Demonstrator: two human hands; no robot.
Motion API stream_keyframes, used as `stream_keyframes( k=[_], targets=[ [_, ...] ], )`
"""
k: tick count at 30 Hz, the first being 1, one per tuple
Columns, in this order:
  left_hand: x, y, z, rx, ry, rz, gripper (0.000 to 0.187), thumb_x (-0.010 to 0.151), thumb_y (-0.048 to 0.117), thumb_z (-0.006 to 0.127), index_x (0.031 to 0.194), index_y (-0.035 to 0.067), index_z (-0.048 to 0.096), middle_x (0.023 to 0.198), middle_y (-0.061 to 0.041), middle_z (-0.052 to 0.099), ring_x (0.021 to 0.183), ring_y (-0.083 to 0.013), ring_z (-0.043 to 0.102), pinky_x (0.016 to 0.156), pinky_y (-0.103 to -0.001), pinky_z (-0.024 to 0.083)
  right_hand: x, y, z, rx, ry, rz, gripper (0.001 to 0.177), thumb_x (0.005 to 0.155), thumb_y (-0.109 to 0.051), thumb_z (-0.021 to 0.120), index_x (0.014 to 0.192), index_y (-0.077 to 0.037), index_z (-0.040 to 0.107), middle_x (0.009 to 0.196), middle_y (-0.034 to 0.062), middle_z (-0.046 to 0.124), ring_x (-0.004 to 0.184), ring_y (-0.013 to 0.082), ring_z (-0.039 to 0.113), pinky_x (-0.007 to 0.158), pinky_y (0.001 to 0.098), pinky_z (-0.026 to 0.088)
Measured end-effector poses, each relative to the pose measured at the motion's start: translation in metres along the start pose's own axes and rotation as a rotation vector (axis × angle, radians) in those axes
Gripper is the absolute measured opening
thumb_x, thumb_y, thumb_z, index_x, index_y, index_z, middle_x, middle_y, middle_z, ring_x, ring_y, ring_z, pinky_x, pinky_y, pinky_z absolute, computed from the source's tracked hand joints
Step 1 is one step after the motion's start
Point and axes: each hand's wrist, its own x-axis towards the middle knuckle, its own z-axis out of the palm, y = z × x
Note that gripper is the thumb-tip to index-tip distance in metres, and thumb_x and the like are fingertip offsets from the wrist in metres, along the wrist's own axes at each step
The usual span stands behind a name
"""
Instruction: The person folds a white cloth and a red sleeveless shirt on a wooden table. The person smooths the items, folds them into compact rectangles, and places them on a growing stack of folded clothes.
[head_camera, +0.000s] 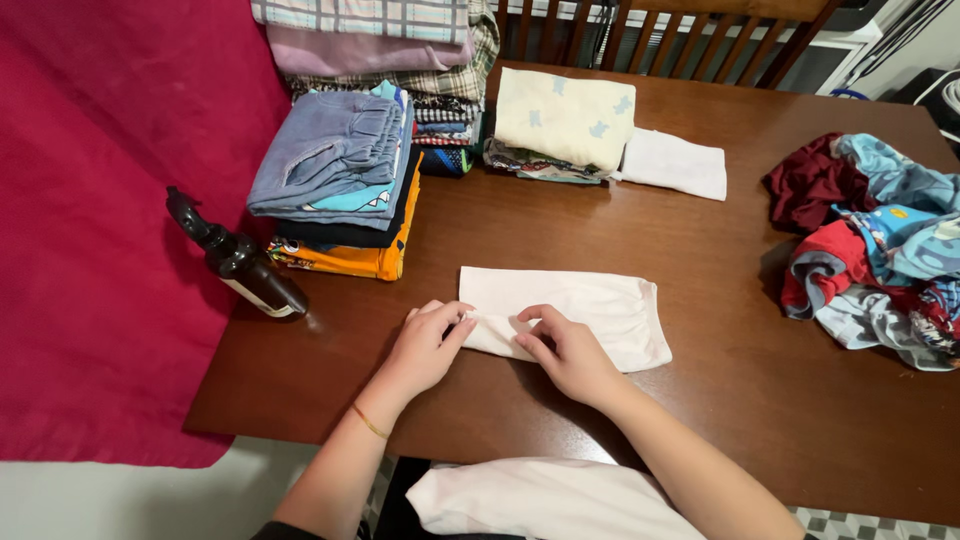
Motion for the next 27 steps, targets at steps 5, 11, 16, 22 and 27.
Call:
stream_keyframes(
  k=[5, 11, 16, 22, 27],
  targets=[
    [-0.003, 0.007, 0.005, 0.002, 0.101, 0.005, 0.026, 0.09, 0.02, 0.072, 0.112, 0.01, 0.064, 0.075, -0.002, 0.066, 0.08, -0.0239, 0.065, 0.082, -0.04, 0.049, 0.0, 0.0, 0.013, -0.188, 0.055, 0.015, 0.025, 0.094, -0.018, 0.067, 0.114, -0.005, 0.057, 0.074, 0.0165, 0.071, 0.065, 0.0321, 0.068, 0.062, 0.0405, 0.053],
    [-0.002, 0.011, -0.001, 0.065, 0.078, 0.013, 0.037, 0.084, 0.018, 0.077, 0.116, 0.009, 0.062, 0.073, -0.002, 0.065, 0.079, -0.0241, 0.064, 0.079, -0.04, 0.05, -0.003, 0.012, 0.013, -0.5, 0.183, -0.231, 0.012, 0.095, -0.015, 0.063, 0.103, -0.008, 0.058, 0.078, 0.0159, 0.072, 0.071, 0.0368, 0.069, 0.061, 0.048, 0.052],
    [-0.002, 0.014, -0.007, 0.035, 0.014, 0.009, 0.04, 0.083, 0.02, 0.079, 0.117, 0.009, 0.062, 0.074, -0.002, 0.064, 0.078, -0.024, 0.063, 0.079, -0.04, 0.049, -0.001, 0.014, 0.01, -0.572, 0.164, -0.132, 0.015, 0.095, -0.02, 0.065, 0.102, -0.008, 0.06, 0.071, 0.0151, 0.071, 0.063, 0.0364, 0.068, 0.056, 0.0482, 0.052],
    [-0.005, 0.017, -0.01, 0.071, 0.014, 0.037, 0.038, 0.082, 0.019, 0.079, 0.116, 0.009, 0.063, 0.073, -0.001, 0.066, 0.079, -0.0236, 0.064, 0.079, -0.04, 0.048, -0.01, -0.003, -0.023, -0.504, -0.047, -0.133, 0.032, 0.084, -0.033, 0.078, 0.1, -0.007, 0.066, 0.074, 0.0152, 0.07, 0.07, 0.0357, 0.069, 0.062, 0.046, 0.054],
    [-0.006, 0.017, -0.01, 0.069, 0.01, 0.034, 0.035, 0.084, 0.018, 0.077, 0.115, 0.009, 0.064, 0.074, -0.001, 0.066, 0.079, -0.0234, 0.064, 0.078, -0.04, 0.048, -0.028, -0.003, -0.057, -0.446, -0.149, -0.162, 0.026, 0.081, -0.017, 0.077, 0.106, -0.009, 0.074, 0.091, 0.0131, 0.072, 0.088, 0.0331, 0.067, 0.078, 0.0423, 0.055]
  ],
)
